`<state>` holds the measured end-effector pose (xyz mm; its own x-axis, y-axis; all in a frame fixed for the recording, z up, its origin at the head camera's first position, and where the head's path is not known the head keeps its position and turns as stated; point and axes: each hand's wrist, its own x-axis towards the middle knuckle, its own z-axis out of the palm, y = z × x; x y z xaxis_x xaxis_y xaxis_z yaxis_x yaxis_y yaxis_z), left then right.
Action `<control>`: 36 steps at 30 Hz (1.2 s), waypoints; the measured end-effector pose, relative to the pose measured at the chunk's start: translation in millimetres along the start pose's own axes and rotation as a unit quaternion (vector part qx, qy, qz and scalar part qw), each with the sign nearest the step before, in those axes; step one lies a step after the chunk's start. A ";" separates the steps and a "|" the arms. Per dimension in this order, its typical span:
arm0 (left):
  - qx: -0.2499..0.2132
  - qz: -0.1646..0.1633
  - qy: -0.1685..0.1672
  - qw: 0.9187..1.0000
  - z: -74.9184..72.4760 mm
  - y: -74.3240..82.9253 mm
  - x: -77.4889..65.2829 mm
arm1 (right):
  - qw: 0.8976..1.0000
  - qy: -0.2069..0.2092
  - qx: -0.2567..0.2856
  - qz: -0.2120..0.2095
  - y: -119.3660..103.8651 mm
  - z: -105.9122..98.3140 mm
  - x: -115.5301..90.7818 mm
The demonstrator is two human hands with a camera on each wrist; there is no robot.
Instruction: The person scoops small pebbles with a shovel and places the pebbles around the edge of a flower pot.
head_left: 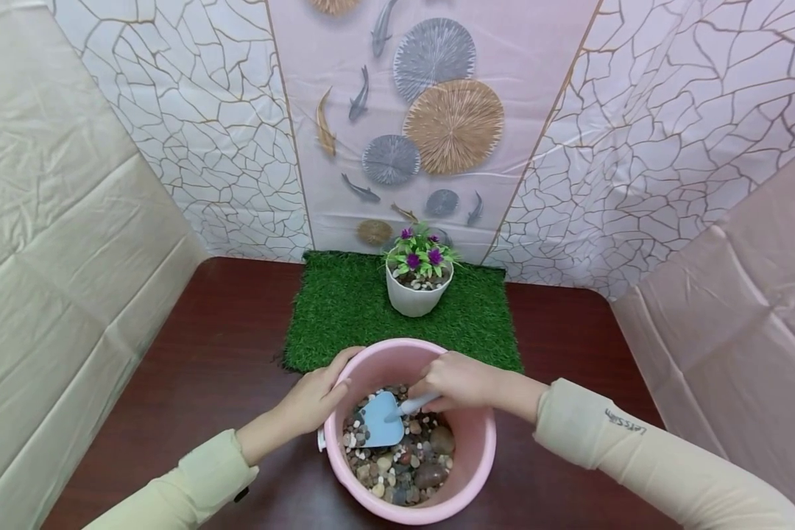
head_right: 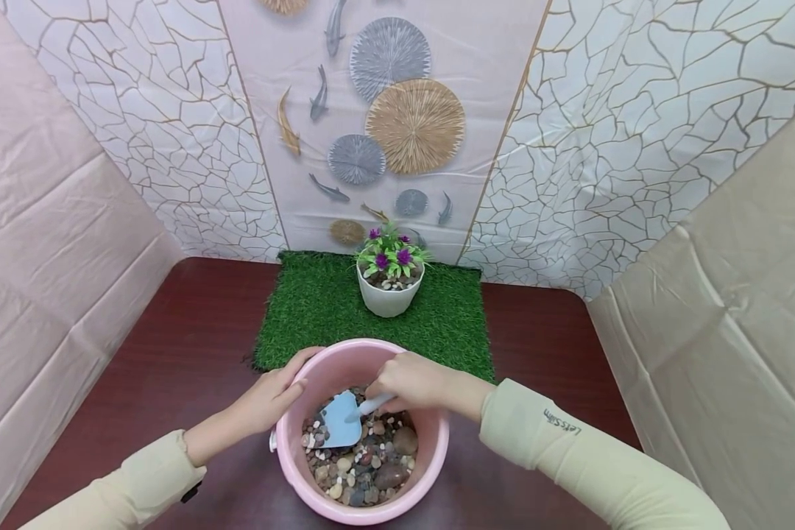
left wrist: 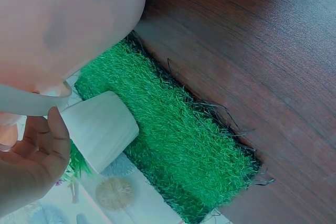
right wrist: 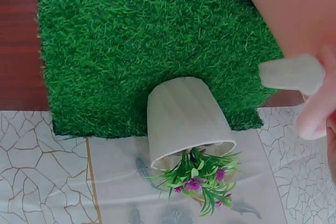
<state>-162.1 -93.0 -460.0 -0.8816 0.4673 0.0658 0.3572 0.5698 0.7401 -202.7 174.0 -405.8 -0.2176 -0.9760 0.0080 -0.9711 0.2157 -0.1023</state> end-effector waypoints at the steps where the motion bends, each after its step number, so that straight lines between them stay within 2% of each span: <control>1: 0.001 0.000 0.000 1.000 -0.1 0.1 0.0 | 1.000 0.000 -0.002 0.002 0.1 -1.6 -0.6; 8: 0.006 0.000 0.000 1.000 -1.0 -0.4 0.0 | 1.000 0.019 -0.005 0.012 3.8 -9.6 -6.0; 21: 0.007 -0.005 -0.009 1.000 -2.2 0.0 -0.1 | 0.998 0.033 0.029 0.037 6.1 -20.4 -16.4; 36: 0.007 0.001 -0.008 1.000 -1.4 -0.6 -0.2 | 0.997 0.056 0.020 0.042 11.9 -43.3 -33.9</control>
<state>-162.6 -94.4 -459.5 -0.8758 0.4792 0.0574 0.3643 0.5784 0.7299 -211.2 211.0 -364.2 -0.3097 -0.9447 0.1076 -0.9448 0.2930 -0.1469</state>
